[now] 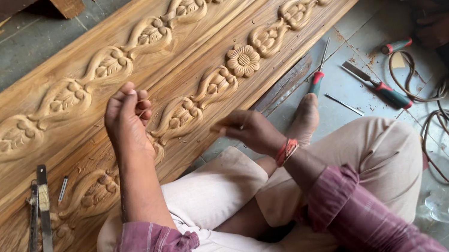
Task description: The person sits on the floor and carves intricate floral patterns into a long wooden plank using a chisel and a wooden mallet. They repeatedly position the chisel and strike it to shape the wood, occasionally switching tools or adjusting their grip.
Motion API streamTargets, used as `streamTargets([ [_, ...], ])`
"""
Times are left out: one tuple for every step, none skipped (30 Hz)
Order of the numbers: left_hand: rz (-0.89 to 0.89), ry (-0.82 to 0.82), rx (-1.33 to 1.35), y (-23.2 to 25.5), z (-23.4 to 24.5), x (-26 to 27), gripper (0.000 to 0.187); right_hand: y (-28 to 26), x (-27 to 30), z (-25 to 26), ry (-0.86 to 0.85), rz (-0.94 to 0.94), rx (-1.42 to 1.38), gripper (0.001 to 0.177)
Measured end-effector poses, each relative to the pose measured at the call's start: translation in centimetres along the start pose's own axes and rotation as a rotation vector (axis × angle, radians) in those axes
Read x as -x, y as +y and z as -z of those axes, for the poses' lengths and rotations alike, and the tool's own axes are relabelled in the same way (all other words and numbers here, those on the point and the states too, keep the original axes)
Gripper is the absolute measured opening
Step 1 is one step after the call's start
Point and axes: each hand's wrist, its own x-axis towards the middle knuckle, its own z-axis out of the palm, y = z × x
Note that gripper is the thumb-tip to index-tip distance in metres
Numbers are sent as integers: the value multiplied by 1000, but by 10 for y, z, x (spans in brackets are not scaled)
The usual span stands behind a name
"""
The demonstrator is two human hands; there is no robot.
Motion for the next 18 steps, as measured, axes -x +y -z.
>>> streamTargets([
  [-6, -26, -54, 0, 1, 7, 13, 0, 5, -1, 68, -95, -33, 34],
  [12, -47, -233, 1, 1, 14, 18, 0, 10, -2, 135, -190, -66, 34],
  [28, -78, -416, 3, -2, 21, 22, 2, 14, -3, 212, -285, -104, 34],
  [43, -107, -600, 5, -6, 28, 27, 4, 18, -3, 187, -301, -265, 31],
  [95, -196, -696, 6, -10, 37, 30, 7, 19, -4, 160, -313, -425, 30],
  [149, -285, -792, 4, -15, 48, 35, 10, 21, -2, 131, -323, -585, 29],
  [207, -368, -889, 2, -18, 59, 39, 13, 23, -2, 73, -296, -745, 27],
  [256, -486, -814, -3, -22, 68, 37, 17, 24, -3, 11, -267, -903, 24],
  [309, -603, -738, -10, -27, 76, 36, 20, 26, -6, -51, -238, -1062, 22],
  [363, -718, -661, -17, -30, 81, 36, 22, 29, -9, -67, -239, -1122, 19],
  [355, -740, -603, -23, -31, 85, 33, 24, 32, -10, -82, -238, -1181, 17],
  [347, -763, -544, -29, -32, 87, 32, 24, 33, -10, -98, -237, -1240, 16],
  [338, -783, -486, -35, -33, 88, 30, 23, 35, -9, -81, -242, -1257, 18],
  [297, -735, -468, -40, -34, 88, 30, 20, 37, -7, -65, -246, -1273, 20],
  [256, -684, -450, -43, -33, 87, 29, 16, 39, -6, -52, -253, -1291, 23],
  [215, -634, -432, -43, -33, 86, 28, 9, 41, 0, -60, -304, -1018, 28],
  [182, -532, -518, -39, -33, 82, 28, 1, 41, 10, -67, -346, -746, 32],
  [148, -429, -602, -33, -32, 76, 27, -9, 43, 22, -71, -383, -473, 37],
])
